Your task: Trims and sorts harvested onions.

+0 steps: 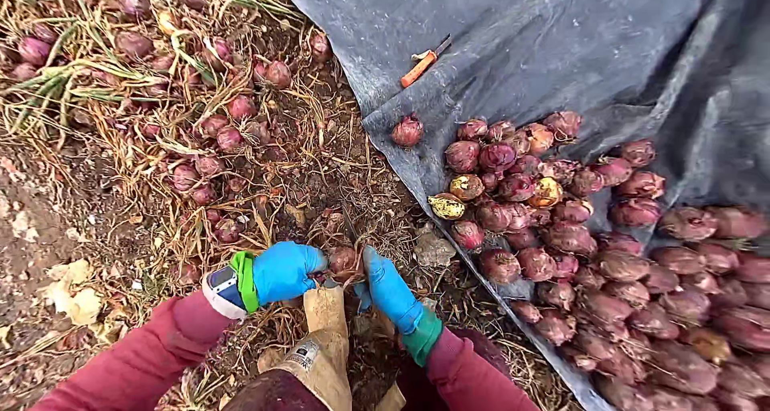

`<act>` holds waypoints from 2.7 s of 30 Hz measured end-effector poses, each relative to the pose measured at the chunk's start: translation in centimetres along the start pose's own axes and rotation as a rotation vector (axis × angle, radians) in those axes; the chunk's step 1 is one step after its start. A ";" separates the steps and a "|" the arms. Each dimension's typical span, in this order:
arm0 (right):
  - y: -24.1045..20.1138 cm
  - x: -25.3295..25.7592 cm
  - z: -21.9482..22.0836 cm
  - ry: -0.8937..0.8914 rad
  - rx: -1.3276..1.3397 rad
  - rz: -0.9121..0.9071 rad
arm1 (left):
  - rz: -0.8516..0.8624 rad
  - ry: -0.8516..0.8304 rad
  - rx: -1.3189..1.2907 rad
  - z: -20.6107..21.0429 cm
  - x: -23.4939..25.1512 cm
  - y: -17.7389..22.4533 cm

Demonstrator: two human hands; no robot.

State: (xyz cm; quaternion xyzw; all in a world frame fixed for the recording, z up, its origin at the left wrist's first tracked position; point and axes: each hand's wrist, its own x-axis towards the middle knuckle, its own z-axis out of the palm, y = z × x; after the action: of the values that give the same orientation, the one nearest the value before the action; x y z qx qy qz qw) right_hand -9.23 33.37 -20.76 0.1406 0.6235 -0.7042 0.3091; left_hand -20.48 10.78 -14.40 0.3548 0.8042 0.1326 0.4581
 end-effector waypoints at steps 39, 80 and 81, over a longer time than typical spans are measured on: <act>4.7 -5.9 -0.5 0.105 -0.193 0.381 | -1.371 0.760 -0.856 22.1 -4.1 -9.5; 2.8 -9.9 -7.8 0.359 0.270 -0.244 | -0.099 0.079 -0.063 -1.6 4.0 10.2; 2.8 -10.0 -9.5 0.432 0.382 -0.281 | -0.196 0.178 -0.171 -1.5 3.4 7.9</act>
State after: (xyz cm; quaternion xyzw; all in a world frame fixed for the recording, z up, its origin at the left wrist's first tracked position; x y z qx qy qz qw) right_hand -1.61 45.06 -18.85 0.2550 0.5443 -0.7983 0.0373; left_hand -19.32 18.94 -11.47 0.2209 0.8583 0.1861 0.4242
